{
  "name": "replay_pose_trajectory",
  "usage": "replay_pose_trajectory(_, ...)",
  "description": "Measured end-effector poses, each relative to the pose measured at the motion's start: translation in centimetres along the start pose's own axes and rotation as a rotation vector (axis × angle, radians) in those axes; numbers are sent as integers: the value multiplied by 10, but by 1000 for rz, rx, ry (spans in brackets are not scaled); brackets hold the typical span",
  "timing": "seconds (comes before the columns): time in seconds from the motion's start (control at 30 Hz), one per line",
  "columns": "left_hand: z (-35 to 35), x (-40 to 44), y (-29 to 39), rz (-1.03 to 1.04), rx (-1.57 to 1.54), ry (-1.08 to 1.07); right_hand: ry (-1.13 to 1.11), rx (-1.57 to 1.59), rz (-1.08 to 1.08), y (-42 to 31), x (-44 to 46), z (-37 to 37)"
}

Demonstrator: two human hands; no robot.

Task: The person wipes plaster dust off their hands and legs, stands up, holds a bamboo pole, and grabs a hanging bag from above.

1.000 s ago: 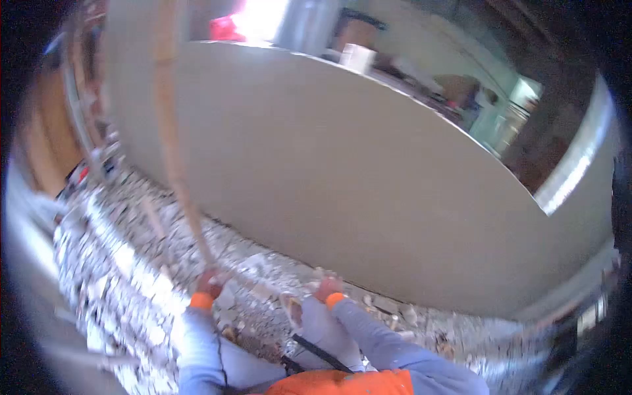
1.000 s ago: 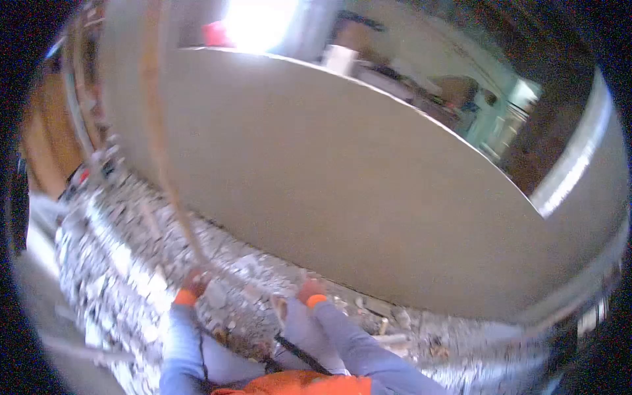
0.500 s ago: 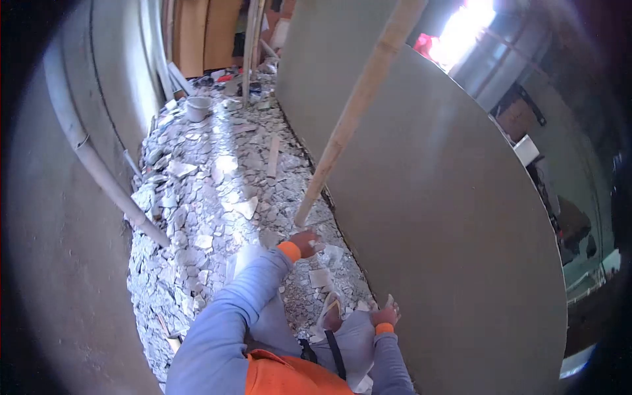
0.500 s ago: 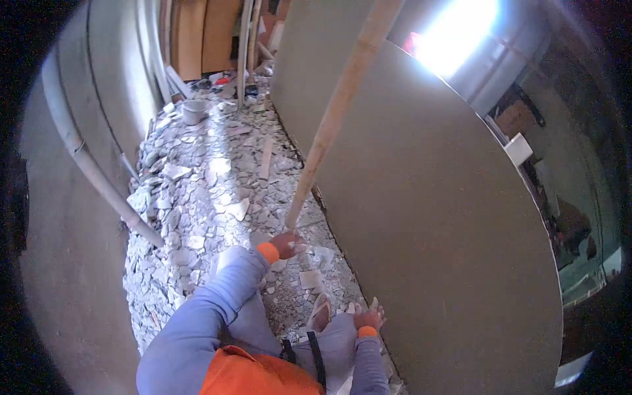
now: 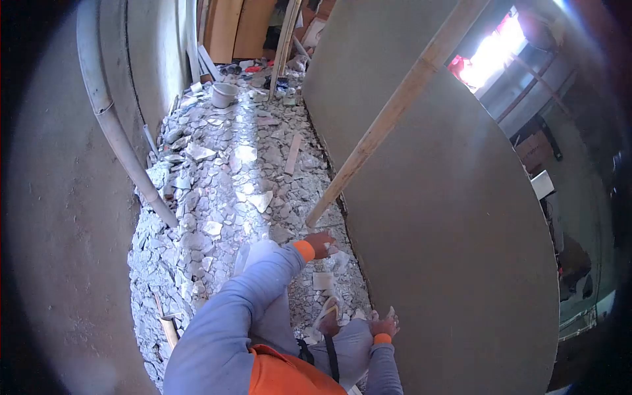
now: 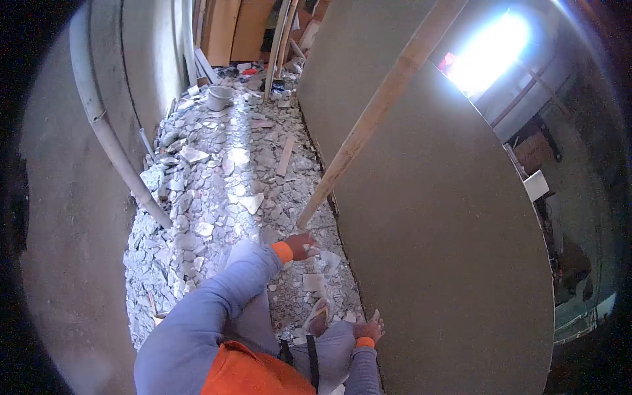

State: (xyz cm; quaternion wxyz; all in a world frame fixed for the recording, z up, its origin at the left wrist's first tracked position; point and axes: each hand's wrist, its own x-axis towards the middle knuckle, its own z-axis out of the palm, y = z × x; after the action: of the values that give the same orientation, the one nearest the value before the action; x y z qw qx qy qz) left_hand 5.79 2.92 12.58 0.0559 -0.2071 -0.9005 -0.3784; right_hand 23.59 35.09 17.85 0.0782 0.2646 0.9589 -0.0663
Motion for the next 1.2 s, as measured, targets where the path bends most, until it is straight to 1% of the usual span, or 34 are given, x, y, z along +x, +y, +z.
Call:
replay_pose_trajectory(0.1,-2,-2,4,-37,2,6,84,-48,-19,3,3,9)
replay_pose_trajectory(0.2,-6,-2,7,-63,-24,-41,1,-27,0,0,1,1)
replay_pose_trajectory(0.3,-2,0,4,-78,-66,-75,17,-24,-1,1,2,3)
replay_pose_trajectory(0.4,0,-2,1,-40,-133,-54,14,-33,-11,4,5,7)
replay_pose_trajectory(0.5,2,-3,0,-53,-148,-18,20,-16,-1,1,3,6)
replay_pose_trajectory(0.6,1,-1,2,-113,-94,-89,12,-14,7,2,4,6)
replay_pose_trajectory(0.8,5,0,-3,-52,-107,-55,9,-11,6,3,6,8)
replay_pose_trajectory(0.9,7,-1,-4,0,-105,21,6,21,2,2,5,6)
replay_pose_trajectory(1.0,8,0,-5,21,-91,12,-12,38,26,-1,4,2)
replay_pose_trajectory(1.2,8,2,-2,-64,-35,-43,3,-16,-2,6,8,9)
